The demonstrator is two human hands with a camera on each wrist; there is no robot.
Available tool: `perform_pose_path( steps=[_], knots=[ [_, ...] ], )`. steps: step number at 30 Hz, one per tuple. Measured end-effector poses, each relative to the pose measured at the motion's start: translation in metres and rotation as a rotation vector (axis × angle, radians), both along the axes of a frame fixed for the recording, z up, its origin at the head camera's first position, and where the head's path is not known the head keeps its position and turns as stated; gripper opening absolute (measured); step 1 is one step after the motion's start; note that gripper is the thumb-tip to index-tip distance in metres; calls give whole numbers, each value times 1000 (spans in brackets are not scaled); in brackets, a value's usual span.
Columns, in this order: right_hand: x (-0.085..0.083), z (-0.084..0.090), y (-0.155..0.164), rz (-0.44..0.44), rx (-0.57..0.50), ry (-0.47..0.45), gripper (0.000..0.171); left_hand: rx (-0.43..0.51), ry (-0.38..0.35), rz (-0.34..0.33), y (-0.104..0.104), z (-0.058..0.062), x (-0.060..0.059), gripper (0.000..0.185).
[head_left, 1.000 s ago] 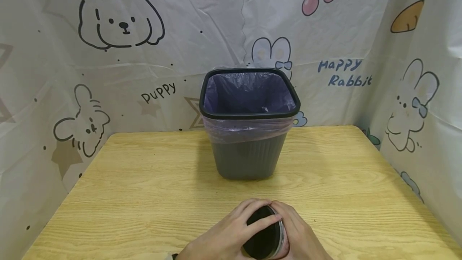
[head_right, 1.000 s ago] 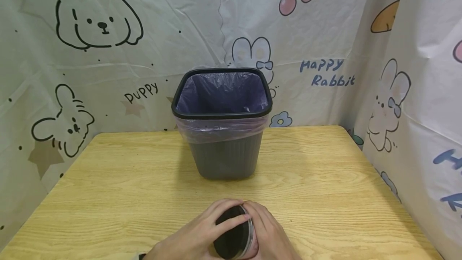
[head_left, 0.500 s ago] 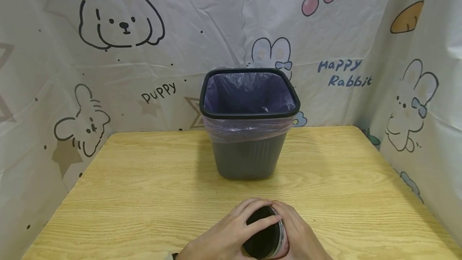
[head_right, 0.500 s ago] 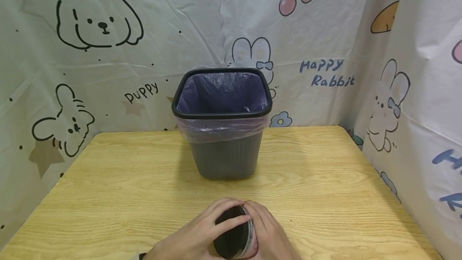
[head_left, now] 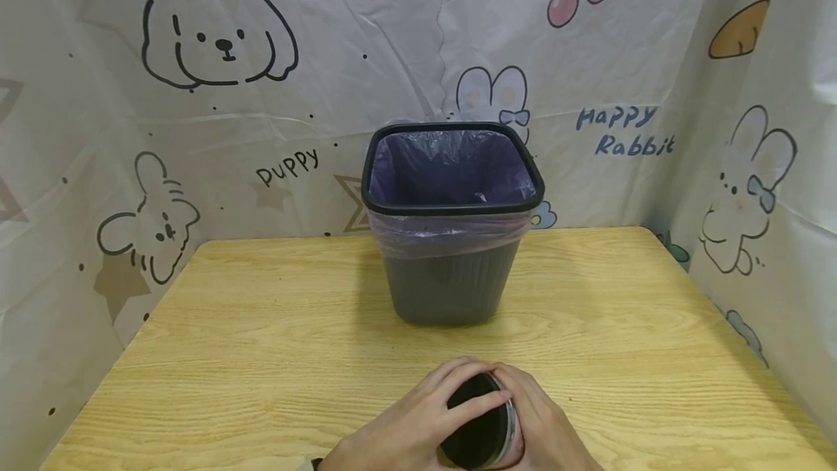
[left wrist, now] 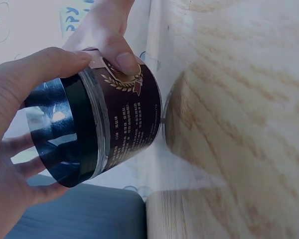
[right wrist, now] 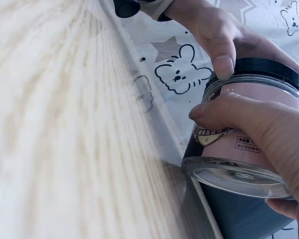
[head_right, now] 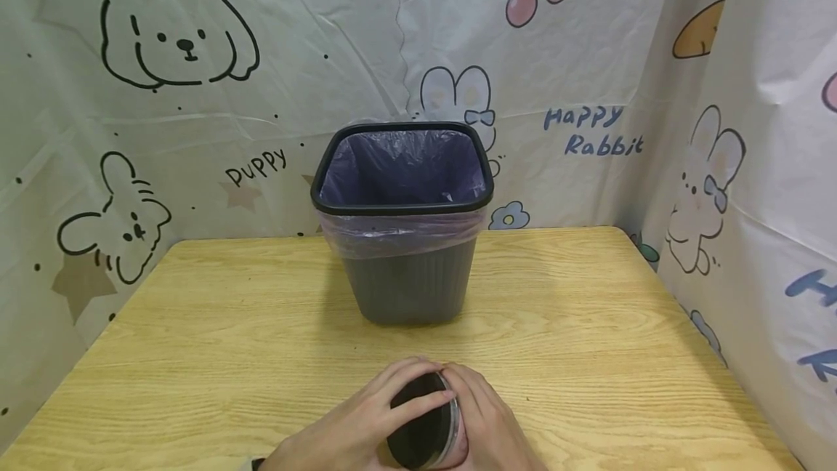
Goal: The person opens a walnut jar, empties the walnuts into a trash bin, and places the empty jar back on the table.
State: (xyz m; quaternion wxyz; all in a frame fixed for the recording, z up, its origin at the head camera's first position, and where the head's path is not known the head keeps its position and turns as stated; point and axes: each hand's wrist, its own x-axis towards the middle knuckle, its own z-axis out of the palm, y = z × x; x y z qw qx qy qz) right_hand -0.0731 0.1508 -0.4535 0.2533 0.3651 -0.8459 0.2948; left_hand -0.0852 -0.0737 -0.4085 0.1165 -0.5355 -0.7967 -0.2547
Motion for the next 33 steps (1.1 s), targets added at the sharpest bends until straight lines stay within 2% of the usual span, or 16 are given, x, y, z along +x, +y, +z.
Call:
perform_pose_path(
  steps=[12, 18, 26, 33],
  knots=[
    [-1, 1, 0, 7, -8, 16, 108, 6, -13, 1, -1, 0, 0, 93],
    [-1, 0, 0, 4, -2, 10, 109, 5, 6, 0, -1, 0, 0, 97],
    [-1, 1, 1, 7, -4, 6, 109, 20, 24, -8, -1, 1, 0, 90],
    [0, 1, 1, -2, 6, -9, 109, 29, 27, -7, -1, 1, 0, 95]
  ],
)
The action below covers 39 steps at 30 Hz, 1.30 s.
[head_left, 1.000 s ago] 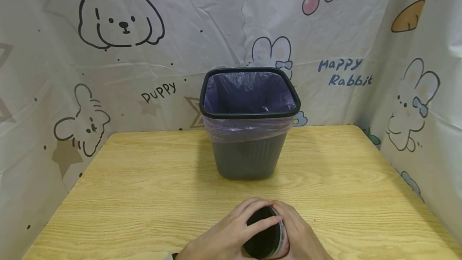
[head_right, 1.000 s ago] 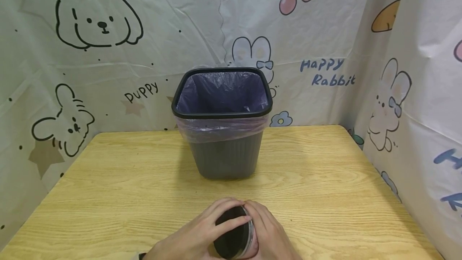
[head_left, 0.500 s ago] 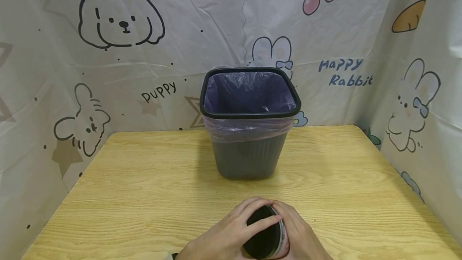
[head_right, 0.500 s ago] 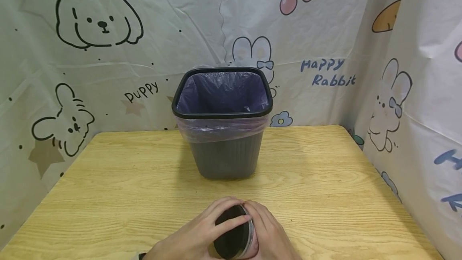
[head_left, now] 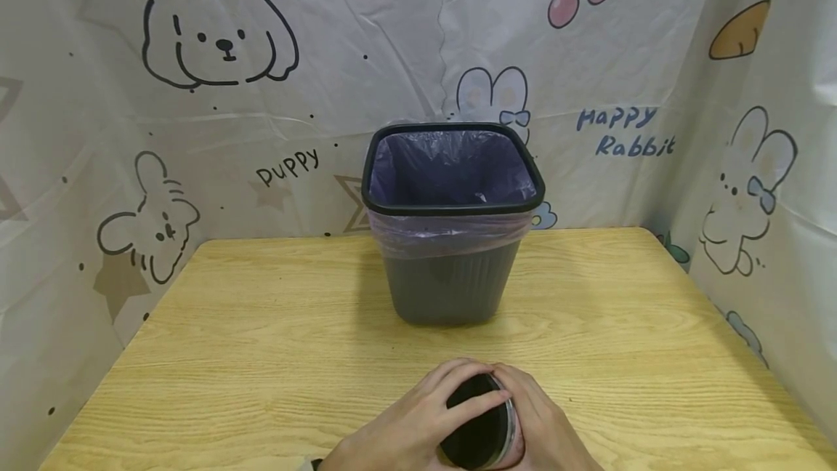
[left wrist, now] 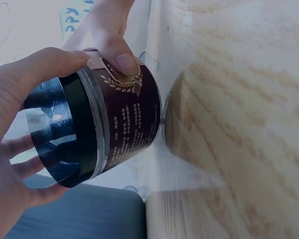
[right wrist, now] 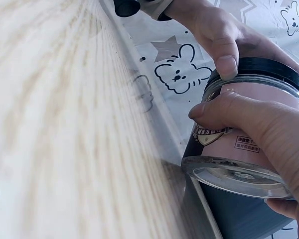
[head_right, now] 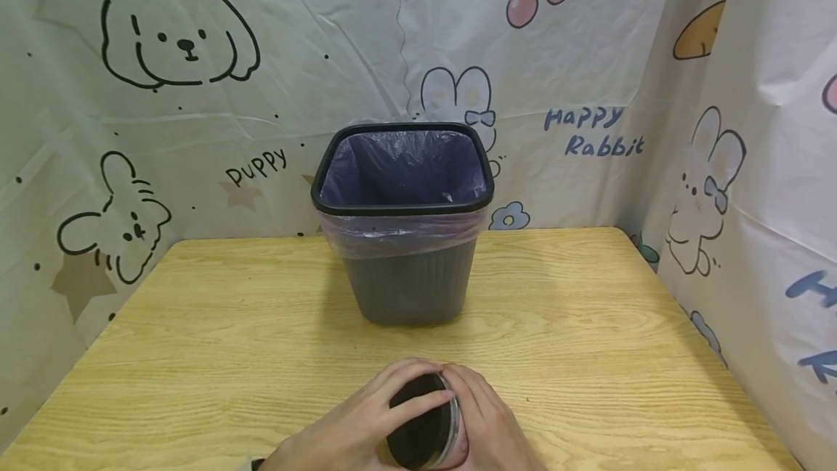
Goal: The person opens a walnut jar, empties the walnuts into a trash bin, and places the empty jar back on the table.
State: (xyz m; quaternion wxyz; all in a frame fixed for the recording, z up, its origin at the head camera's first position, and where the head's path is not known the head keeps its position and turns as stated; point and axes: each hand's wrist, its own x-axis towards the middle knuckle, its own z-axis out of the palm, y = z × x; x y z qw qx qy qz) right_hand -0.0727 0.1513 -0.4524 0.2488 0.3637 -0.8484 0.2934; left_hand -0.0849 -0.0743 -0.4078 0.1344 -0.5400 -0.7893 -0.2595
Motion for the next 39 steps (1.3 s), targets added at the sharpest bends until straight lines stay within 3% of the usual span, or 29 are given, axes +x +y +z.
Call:
perform_pose_path(
  steps=[19, 39],
  knots=[
    [1, 0, 0, 3, -1, -9, 109, -16, -12, -6, 1, 0, 0, 95],
    [0, 1, -2, 16, -18, 6, 109, -16, -13, 29, 1, 0, 2, 92]
  ],
)
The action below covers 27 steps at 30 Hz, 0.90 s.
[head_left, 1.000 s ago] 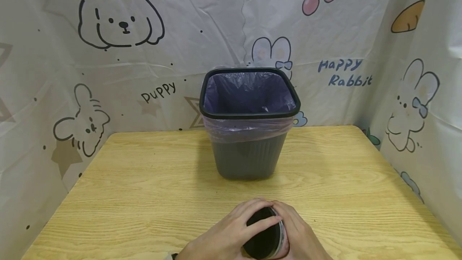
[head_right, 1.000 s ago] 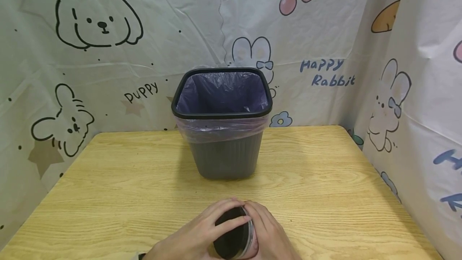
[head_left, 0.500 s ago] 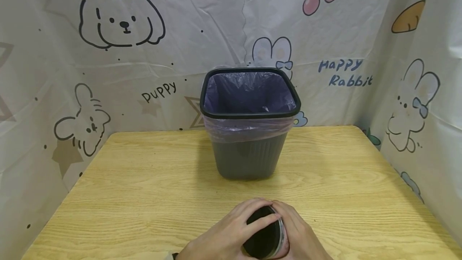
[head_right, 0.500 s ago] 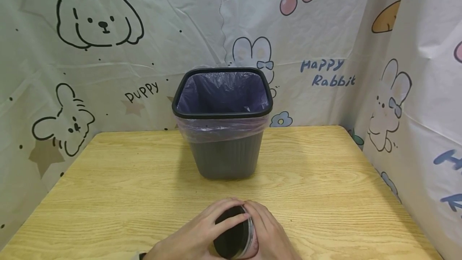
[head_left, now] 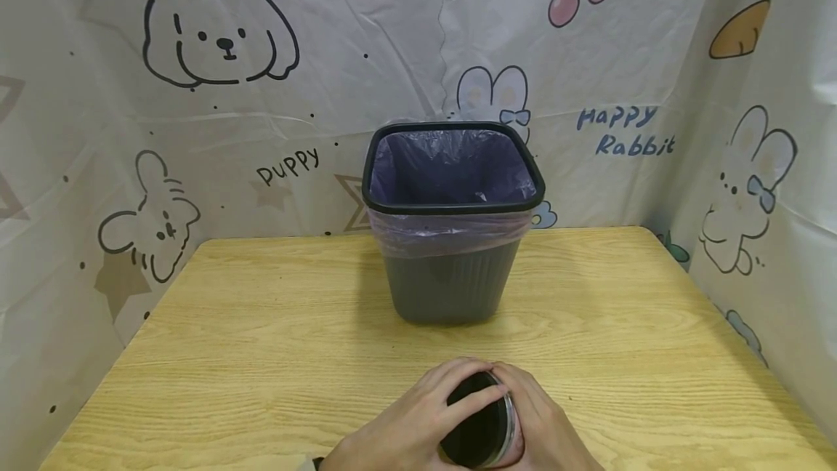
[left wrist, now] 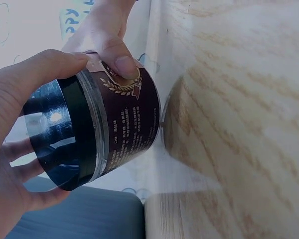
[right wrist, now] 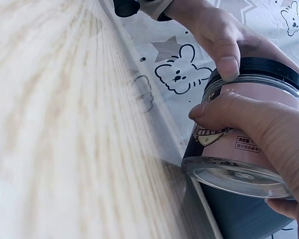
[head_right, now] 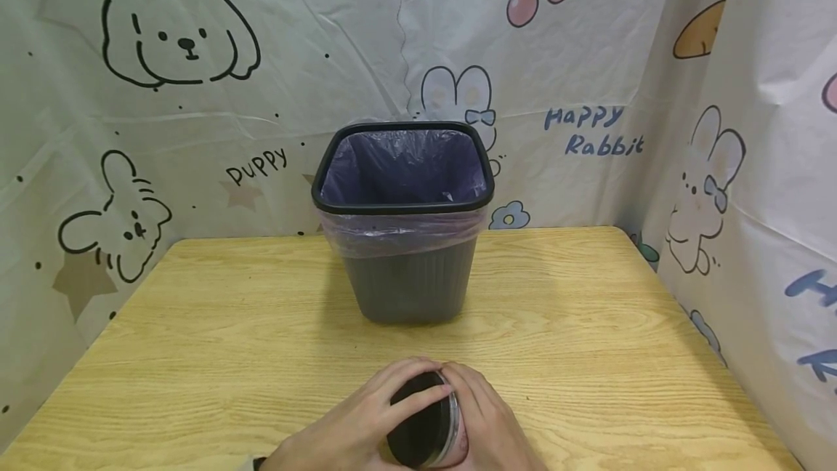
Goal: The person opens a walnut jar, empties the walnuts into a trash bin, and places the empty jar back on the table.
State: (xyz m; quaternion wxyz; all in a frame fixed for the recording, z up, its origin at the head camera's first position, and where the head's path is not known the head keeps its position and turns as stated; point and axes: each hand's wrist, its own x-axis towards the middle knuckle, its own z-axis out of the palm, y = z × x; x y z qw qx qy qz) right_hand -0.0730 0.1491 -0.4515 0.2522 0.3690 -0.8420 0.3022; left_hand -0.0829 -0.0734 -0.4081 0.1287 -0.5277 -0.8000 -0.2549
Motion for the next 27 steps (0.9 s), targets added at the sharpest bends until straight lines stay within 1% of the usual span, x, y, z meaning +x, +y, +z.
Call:
perform_pose_path(
  steps=[8, 13, 18, 22, 27],
  knots=[
    [0, 0, 1, -16, 18, -3, 109, -1, -29, 18, 0, 0, 1, 95],
    [0, 0, 1, -15, 18, -4, 110, -6, -18, 9, -1, 0, 0, 98],
    [1, 0, 2, -21, 22, 2, 110, 6, -30, -5, -1, 0, 0, 95],
    [1, 0, 2, -25, 27, -6, 110, 10, -26, 0, -1, 0, 0, 94],
    [2, 0, 2, -31, 31, -12, 110, 1, -15, 4, -1, 0, -1, 97]
  ],
)
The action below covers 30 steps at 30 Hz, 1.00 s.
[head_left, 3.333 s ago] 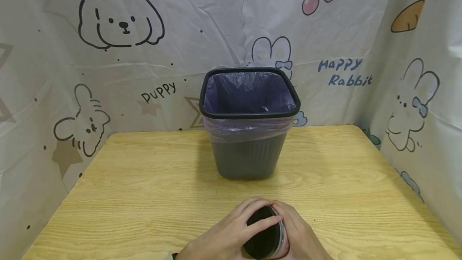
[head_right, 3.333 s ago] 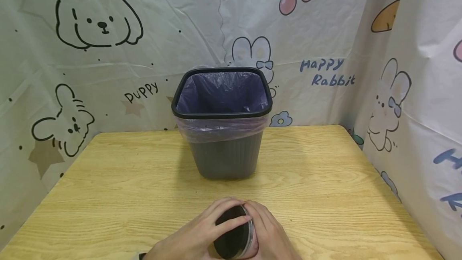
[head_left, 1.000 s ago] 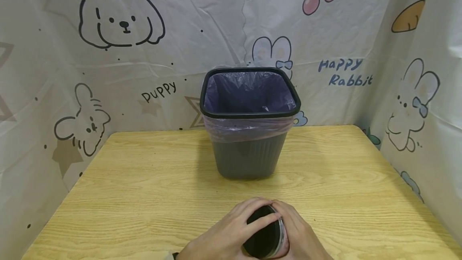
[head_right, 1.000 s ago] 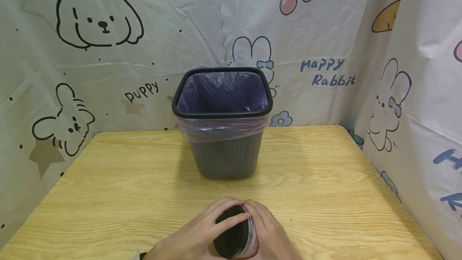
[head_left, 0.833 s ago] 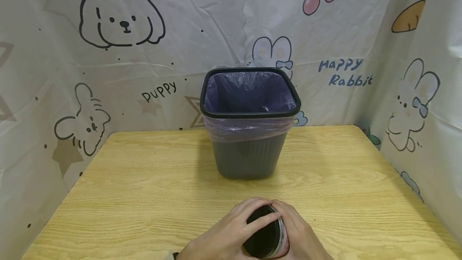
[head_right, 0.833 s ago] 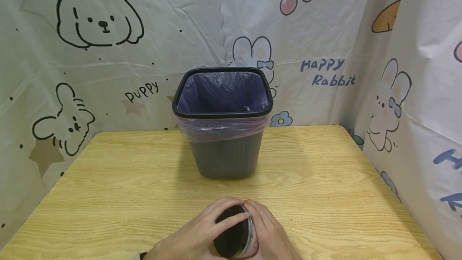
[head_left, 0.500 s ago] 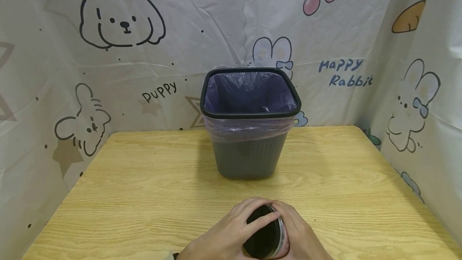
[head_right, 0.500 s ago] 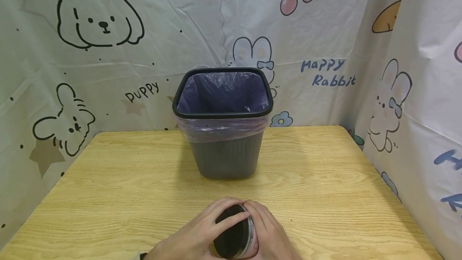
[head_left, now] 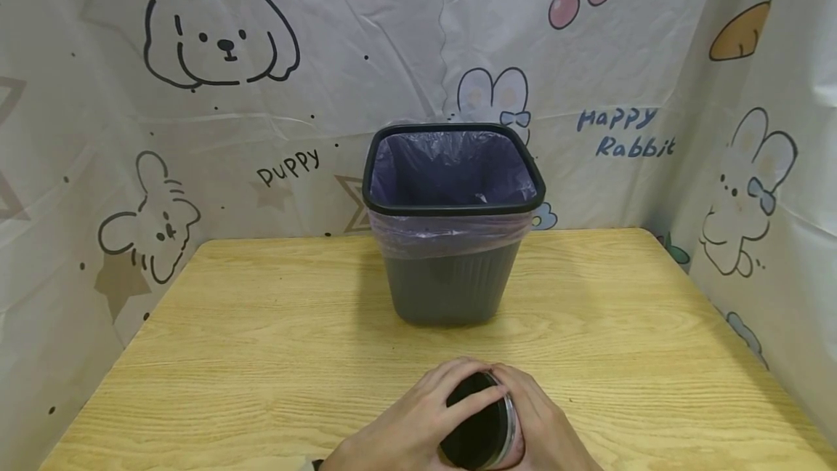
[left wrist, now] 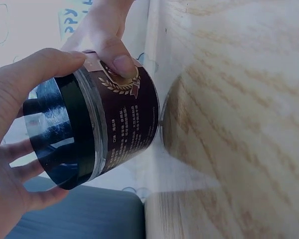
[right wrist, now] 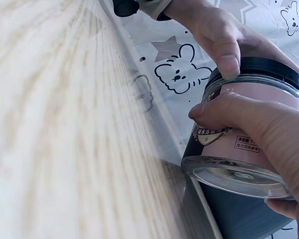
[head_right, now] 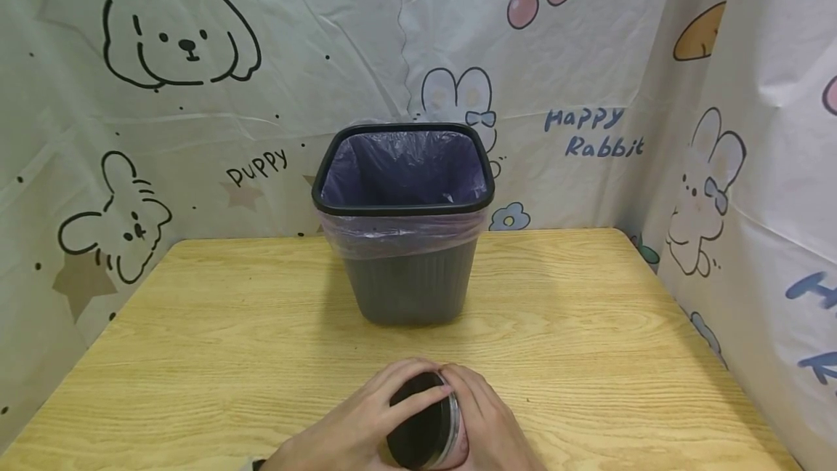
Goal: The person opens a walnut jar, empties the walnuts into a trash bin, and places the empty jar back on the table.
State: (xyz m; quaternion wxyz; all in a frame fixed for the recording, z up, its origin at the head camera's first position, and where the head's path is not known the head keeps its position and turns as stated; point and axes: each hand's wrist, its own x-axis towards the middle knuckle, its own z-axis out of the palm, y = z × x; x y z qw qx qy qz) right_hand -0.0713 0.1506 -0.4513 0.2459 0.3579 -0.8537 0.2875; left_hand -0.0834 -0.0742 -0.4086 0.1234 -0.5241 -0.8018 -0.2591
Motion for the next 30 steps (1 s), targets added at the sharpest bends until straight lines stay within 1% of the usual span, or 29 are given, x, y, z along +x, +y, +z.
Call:
perform_pose_path(
  steps=[8, 16, 22, 25, 30],
  knots=[
    [0, 0, 0, 4, 1, 1, 110, -11, 15, -12, 1, -1, -1, 99],
    [0, 0, 0, 5, -4, 2, 109, -3, -12, 12, 0, -1, 0, 98],
    [0, 0, 0, 2, -8, -2, 109, -8, -16, 7, 0, -1, 0, 102],
    [-1, -1, 0, 17, -18, 22, 108, -2, -27, 10, 0, -1, 0, 101],
    [-4, -2, -1, 50, -39, 73, 108, -6, 2, 25, -2, 0, 1, 99]
  ],
)
